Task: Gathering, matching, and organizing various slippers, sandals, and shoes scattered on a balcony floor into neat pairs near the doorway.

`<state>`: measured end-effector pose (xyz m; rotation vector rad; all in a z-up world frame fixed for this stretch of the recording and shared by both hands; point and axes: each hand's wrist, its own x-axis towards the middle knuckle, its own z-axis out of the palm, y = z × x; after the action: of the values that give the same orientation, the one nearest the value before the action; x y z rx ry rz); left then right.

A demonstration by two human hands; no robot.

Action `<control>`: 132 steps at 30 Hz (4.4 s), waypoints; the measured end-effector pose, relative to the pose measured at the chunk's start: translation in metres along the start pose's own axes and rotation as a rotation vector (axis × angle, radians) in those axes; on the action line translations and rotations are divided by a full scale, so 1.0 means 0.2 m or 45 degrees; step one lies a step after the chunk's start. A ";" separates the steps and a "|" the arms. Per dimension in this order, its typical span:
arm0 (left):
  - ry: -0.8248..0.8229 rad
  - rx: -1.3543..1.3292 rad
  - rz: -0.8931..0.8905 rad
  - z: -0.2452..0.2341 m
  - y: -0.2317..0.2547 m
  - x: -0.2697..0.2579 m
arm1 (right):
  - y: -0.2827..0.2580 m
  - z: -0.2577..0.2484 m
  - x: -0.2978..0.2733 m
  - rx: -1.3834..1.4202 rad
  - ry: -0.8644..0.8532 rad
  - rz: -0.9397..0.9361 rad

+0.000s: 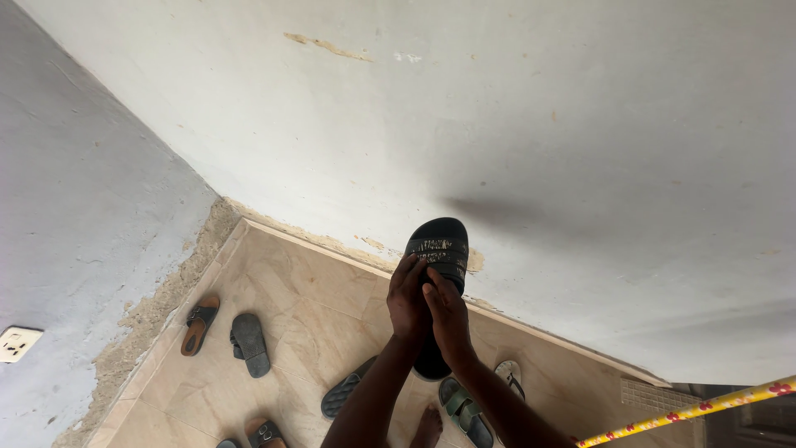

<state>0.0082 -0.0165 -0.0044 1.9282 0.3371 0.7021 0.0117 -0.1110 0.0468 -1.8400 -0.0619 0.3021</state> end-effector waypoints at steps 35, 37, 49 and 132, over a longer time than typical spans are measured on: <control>-0.273 -0.413 0.079 0.10 0.29 -0.15 | 0.17 -0.43 -0.24 -0.334 0.860 -0.187; -0.318 -0.386 0.087 0.09 0.29 -0.16 | 0.14 -0.43 -0.28 -0.312 0.897 -0.119; -0.561 -0.483 0.134 0.04 0.41 -0.28 | 0.18 -0.40 -0.56 -0.321 1.217 -0.025; -1.552 -0.927 0.639 1.29 1.87 -2.17 | 0.67 -2.10 -2.26 -0.164 2.349 0.257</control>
<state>-0.2051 -0.5959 0.1068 1.3864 -1.0395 -0.1558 -0.3404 -0.6321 0.1051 -1.6080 1.3637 -1.3173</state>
